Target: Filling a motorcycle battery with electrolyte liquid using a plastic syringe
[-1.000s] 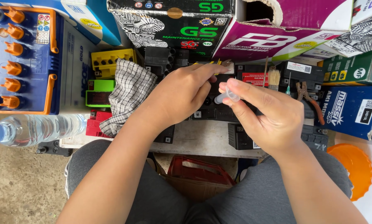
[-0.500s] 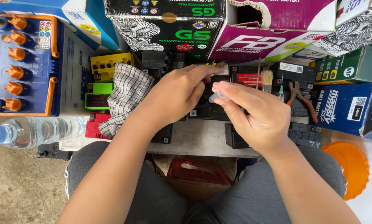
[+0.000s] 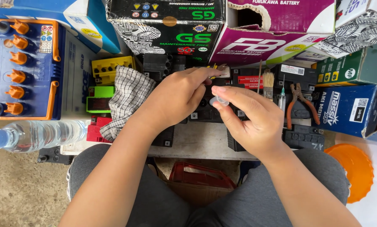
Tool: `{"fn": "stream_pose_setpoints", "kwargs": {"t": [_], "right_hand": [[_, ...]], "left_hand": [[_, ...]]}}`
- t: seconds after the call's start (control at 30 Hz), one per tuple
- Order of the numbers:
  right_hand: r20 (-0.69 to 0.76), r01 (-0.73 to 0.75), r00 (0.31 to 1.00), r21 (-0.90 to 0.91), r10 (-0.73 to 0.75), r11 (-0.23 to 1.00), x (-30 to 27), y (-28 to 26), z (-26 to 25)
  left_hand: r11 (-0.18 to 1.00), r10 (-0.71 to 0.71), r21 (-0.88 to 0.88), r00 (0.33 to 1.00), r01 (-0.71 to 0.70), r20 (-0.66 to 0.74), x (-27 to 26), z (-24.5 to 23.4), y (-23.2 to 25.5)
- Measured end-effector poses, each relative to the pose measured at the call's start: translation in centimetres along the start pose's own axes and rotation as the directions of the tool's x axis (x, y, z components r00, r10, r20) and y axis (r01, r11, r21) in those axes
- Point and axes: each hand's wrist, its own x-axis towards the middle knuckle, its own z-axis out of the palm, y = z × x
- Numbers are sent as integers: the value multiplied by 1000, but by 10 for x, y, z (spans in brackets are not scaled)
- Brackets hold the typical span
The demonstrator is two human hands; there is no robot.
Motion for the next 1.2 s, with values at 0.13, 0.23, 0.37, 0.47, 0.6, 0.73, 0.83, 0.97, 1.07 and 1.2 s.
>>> {"fn": "stream_pose_setpoints", "kwargs": {"t": [0.13, 0.23, 0.37, 0.47, 0.6, 0.73, 0.83, 0.97, 1.07, 1.2], "right_hand": [[-9, -53, 999, 35, 53, 998, 1, -5, -1], [-71, -93, 993, 25, 95, 995, -1, -6, -3], [-108, -169, 976, 182, 191, 969, -9, -6, -10], [-107, -148, 981, 114, 161, 982, -5, -12, -27], [-129, -60, 990, -63, 52, 996, -15, -14, -58], [-237, -112, 969, -200, 63, 973, -53, -16, -89], [-364, -190, 928, -264, 85, 946, -97, -22, -112], [-546, -386, 821, -317, 166, 866, -162, -34, -139], [-621, -510, 755, -353, 212, 785, -213, -37, -154], [-675, -634, 694, -411, 248, 655, -269, -34, -174]], "left_hand": [[1000, -10, 17, 1000, 10, 8, -1, 0, 2], [999, -24, 37, 1000, 24, 0, -2, -1, 5], [987, 21, 161, 995, -5, -97, -3, -1, 11], [974, 113, 216, 978, -74, -173, -3, -4, 26], [934, 251, 310, 944, -177, -216, -1, 0, 51], [912, 348, 287, 923, -293, -163, -1, 22, 79], [886, 420, 268, 900, -378, -120, 2, 53, 106], [839, 532, 131, 847, -528, 7, 6, 105, 141], [814, 577, -9, 807, -580, 126, 7, 150, 159], [796, 606, -140, 765, -590, 218, 4, 220, 174]]}}
